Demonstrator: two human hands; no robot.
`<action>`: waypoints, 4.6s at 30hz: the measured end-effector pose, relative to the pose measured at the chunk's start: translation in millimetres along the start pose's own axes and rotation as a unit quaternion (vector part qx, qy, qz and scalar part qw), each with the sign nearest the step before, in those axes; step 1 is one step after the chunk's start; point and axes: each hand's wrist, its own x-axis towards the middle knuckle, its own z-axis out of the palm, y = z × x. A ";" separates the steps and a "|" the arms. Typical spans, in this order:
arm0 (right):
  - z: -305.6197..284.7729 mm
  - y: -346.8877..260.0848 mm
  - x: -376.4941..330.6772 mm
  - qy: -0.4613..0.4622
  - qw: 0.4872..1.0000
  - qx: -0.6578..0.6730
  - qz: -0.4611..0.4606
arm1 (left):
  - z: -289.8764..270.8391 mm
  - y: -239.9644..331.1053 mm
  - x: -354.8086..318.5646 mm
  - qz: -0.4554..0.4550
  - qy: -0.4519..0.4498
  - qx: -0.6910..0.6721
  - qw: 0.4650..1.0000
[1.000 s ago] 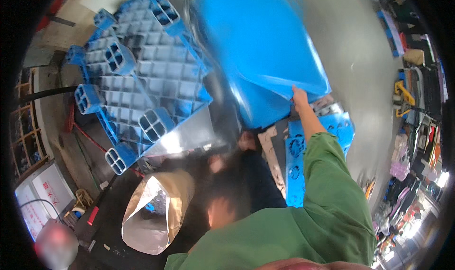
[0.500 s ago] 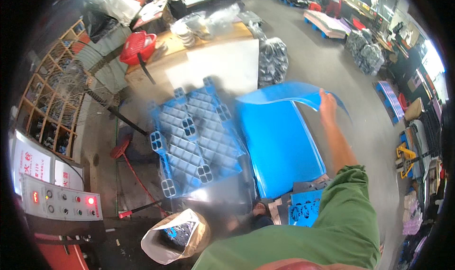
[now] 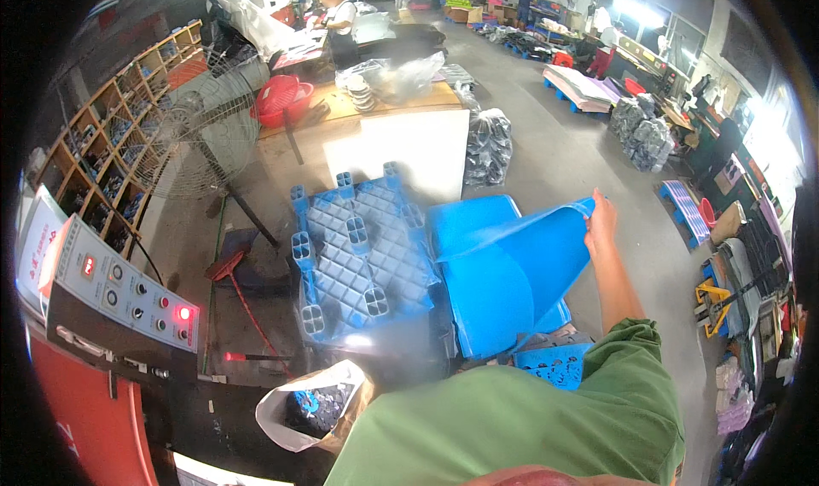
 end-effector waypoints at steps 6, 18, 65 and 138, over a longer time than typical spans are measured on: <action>-34.6 -35.4 -52.1 -0.002 0.997 -0.007 -0.071 | 3.4 2.3 -15.5 0.025 0.001 -0.004 1.000; -82.1 -85.9 -106.8 0.020 0.995 -0.009 -0.100 | 53.3 -21.2 -111.2 -0.009 0.062 -0.029 0.998; -54.1 -267.8 -535.8 -0.479 0.820 0.312 -0.037 | 166.0 -21.9 -635.4 0.107 0.248 -0.344 0.899; -344.0 -259.2 -610.0 -0.857 0.313 0.336 0.233 | 58.7 -83.8 -750.1 0.255 0.495 -0.518 0.650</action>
